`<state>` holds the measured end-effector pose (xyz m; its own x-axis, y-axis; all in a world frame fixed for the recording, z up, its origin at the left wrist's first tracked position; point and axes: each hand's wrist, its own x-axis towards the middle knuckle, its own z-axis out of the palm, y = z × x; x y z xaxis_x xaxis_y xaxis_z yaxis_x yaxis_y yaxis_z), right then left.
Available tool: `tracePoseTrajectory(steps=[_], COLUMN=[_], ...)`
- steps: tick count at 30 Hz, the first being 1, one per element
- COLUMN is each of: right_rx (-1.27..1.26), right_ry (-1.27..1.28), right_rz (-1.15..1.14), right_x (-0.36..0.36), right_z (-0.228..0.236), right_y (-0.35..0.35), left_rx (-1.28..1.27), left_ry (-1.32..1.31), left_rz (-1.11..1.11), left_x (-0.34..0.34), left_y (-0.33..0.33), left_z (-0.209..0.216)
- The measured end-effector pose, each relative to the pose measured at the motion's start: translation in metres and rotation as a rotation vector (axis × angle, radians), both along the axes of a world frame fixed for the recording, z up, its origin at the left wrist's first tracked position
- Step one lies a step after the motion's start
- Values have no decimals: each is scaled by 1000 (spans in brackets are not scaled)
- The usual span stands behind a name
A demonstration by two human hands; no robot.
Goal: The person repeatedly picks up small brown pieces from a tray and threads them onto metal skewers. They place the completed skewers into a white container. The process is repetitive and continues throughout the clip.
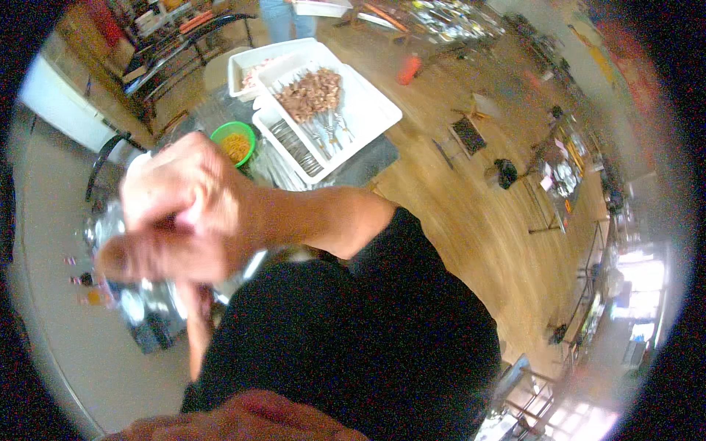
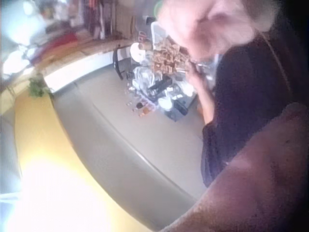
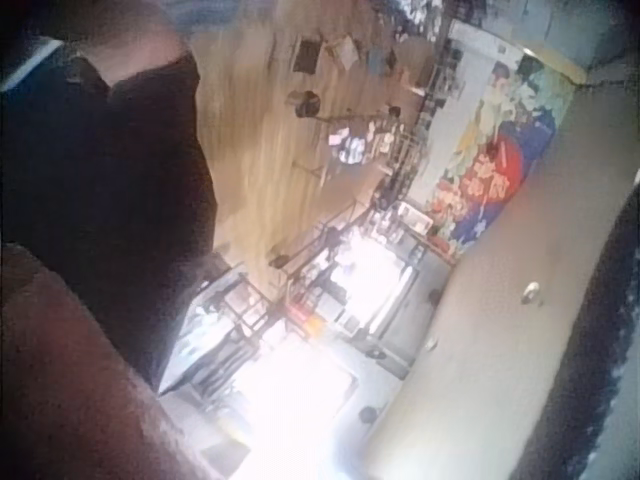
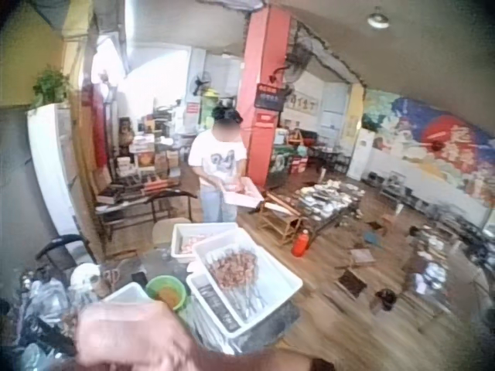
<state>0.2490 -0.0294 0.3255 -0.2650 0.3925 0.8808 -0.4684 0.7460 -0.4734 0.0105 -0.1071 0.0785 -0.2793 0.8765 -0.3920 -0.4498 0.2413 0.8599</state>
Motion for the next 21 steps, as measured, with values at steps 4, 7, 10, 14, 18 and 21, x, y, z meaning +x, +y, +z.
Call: tracePoseTrajectory(steps=[4, 7, 10, 14, 18, 21], right_rx=[236, 275, 305, 331, 488, 516], right_ry=[299, 345, 406, 394, 340, 349], right_rz=[-190, -95, -30, 102, -106, -181], right_x=[-6, -13, -16, -37, -16, -16], right_z=[19, 21, 19, 16, 22, 27], right_y=[-13, -21, -25, -28, -26, -32], left_rx=[-44, -19, -19, -12, -11, -3], left_ry=[-83, -72, -54, -92, -76, -69], left_rz=[-189, -163, -191, -120, -241, -215], left_x=[-8, -11, -10, -13, 8, -4], left_y=[13, 5, 8, -12, 9, 3], left_z=[-3, -3, -1, -9, 0, 4])
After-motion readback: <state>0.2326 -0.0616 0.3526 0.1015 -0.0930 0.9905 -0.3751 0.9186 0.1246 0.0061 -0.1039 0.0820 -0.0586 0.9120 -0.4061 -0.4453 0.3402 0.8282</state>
